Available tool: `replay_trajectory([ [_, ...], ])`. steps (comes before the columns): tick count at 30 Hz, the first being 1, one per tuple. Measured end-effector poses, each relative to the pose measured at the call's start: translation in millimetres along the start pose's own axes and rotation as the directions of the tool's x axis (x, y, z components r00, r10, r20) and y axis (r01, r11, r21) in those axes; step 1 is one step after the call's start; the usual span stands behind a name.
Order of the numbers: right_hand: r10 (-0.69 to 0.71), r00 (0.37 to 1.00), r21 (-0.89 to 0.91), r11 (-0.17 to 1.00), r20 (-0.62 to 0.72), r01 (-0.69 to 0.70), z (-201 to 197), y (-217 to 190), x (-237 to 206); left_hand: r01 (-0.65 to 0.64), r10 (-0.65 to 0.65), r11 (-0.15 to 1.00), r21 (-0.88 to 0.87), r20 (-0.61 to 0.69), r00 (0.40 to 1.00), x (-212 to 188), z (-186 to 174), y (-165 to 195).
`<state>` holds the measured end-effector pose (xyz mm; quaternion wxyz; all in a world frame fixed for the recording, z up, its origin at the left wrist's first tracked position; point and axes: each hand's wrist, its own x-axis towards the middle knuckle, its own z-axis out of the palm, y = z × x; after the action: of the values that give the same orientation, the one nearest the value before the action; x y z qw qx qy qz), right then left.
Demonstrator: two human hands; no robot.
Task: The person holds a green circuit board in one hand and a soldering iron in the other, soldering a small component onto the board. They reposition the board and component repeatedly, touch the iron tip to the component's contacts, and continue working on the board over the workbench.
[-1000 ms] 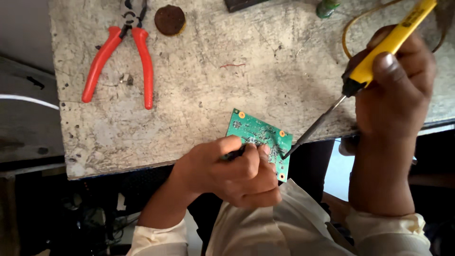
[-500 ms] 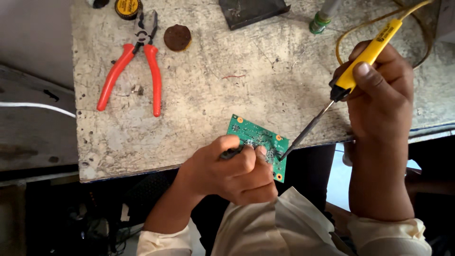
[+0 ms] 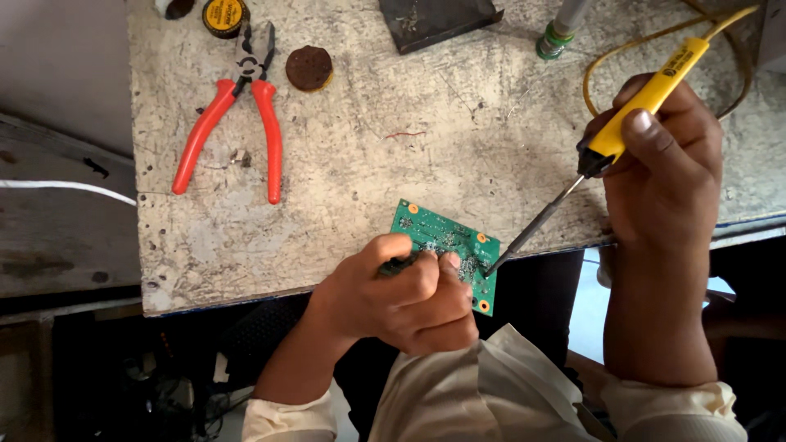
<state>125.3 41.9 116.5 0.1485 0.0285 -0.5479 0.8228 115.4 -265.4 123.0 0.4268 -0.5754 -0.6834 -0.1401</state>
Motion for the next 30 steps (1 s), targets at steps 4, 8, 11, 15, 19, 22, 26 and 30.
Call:
replay_trajectory([
  [4,-0.036,0.999,0.048,0.998,0.015,0.035,-7,4,-2,0.075,-0.075,0.991,-0.108,0.006,0.997,0,-3,-1],
  [8,-0.059,0.998,0.066,0.996,0.02,0.058,-14,6,-5,0.166,-0.165,0.979,-0.118,0.026,0.986,1,-4,2],
  [11,-0.068,0.998,0.093,0.993,0.018,0.066,-18,10,-5,0.196,-0.191,0.969,-0.151,0.045,0.981,0,-5,1],
  [15,-0.108,0.994,0.141,0.985,0.033,0.103,-25,14,-7,0.234,-0.226,0.948,-0.215,0.061,0.972,0,-7,-1],
  [19,-0.188,0.981,0.235,0.956,0.038,0.174,-36,22,-4,0.361,-0.349,0.891,-0.275,0.091,0.933,8,-7,-2],
  [22,-0.266,0.964,0.267,0.928,-0.017,0.261,-43,29,-4,0.43,-0.429,0.827,-0.362,0.088,0.899,14,-9,-4],
  [26,-0.412,0.911,0.216,0.887,-0.026,0.407,-49,36,-9,0.568,-0.539,0.699,-0.434,0.201,0.818,18,-13,-9],
  [30,-0.522,0.852,0.123,0.845,-0.021,0.521,-52,43,-8,0.647,-0.601,0.575,-0.5,0.278,0.749,15,-13,-11],
])
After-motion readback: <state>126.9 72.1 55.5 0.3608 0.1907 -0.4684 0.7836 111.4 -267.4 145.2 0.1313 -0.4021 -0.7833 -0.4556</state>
